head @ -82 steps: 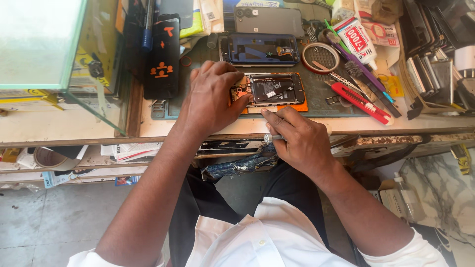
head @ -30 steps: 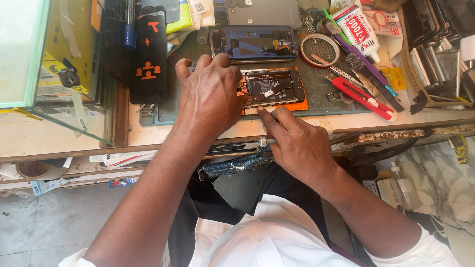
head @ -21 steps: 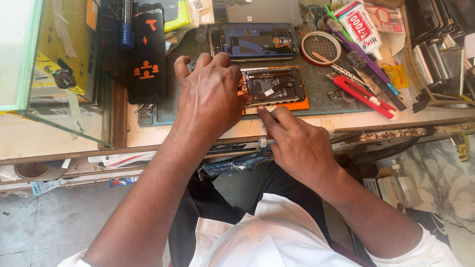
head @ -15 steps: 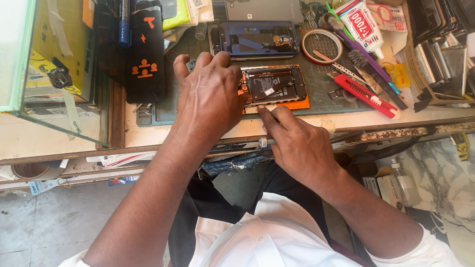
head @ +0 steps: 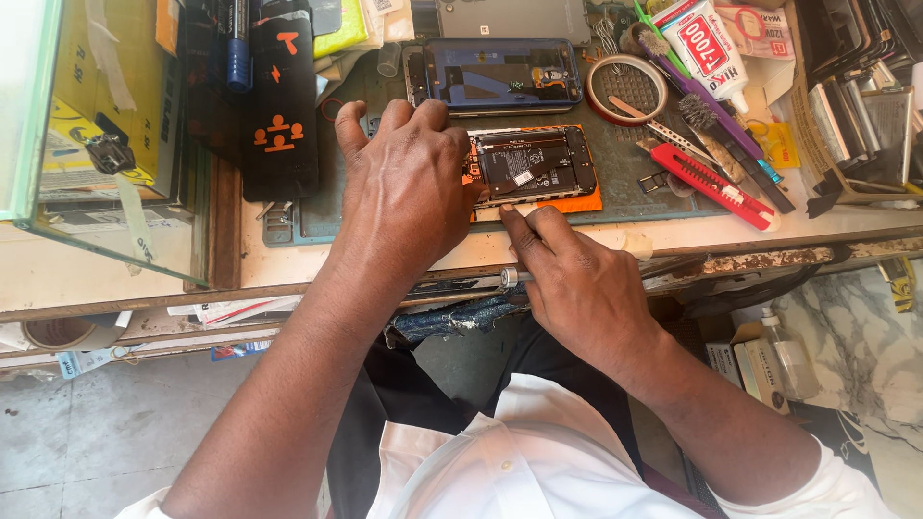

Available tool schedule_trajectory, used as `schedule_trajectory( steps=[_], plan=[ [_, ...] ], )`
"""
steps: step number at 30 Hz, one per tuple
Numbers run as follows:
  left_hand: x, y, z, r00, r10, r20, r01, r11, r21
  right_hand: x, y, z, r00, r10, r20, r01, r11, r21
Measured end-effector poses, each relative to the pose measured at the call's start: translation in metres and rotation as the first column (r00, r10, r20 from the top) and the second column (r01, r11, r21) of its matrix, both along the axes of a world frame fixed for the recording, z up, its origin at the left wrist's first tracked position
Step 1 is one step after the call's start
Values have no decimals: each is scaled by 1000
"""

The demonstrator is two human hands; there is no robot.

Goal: The person uses a screwdriver to remove screws from the internal frame of a disassembled smartphone. They then flip the device over to show the back cover and continue removing screws from the other side.

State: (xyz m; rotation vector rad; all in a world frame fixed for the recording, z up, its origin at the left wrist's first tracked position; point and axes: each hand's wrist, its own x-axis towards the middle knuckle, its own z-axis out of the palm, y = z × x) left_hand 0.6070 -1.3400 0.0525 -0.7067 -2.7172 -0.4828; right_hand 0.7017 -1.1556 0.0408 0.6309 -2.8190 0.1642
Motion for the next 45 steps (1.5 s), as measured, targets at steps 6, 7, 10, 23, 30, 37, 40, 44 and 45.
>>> schedule_trajectory(
  steps=[6,7,10,23,30,37,40,44,45],
  plan=[
    [6,-8,1,1000,12,-2,-12,1000,-6,6,-10,3,1000,-7,10,7,1000,4],
    [9,-13,1,1000,9,-3,-9,1000,1,10,-15,3,1000,-10,13,10,1000,3],
    [18,-25,3,1000,8,3,-8,1000,8,18,-27,4,1000,-11,17,11,1000,0],
    [19,-34,8,999,9,42,-10,1000,18,19,-34,4,999,-17,29,17,1000,22],
    [27,-48,11,999,-5,33,4,999,44,29,-46,6,1000,-14,25,14,1000,20],
    [31,-52,12,999,-5,38,3,999,43,31,-50,7,1000,-13,23,13,1000,9],
    [35,-56,12,999,5,49,-6,1000,28,36,-54,6,1000,-13,24,12,1000,12],
    [39,-61,12,998,13,66,-14,1000,2,40,-60,8,999,-17,28,17,1000,13],
    [41,-62,12,998,12,65,-12,1000,1,41,-61,9,1000,-19,25,18,1000,14]
  ],
)
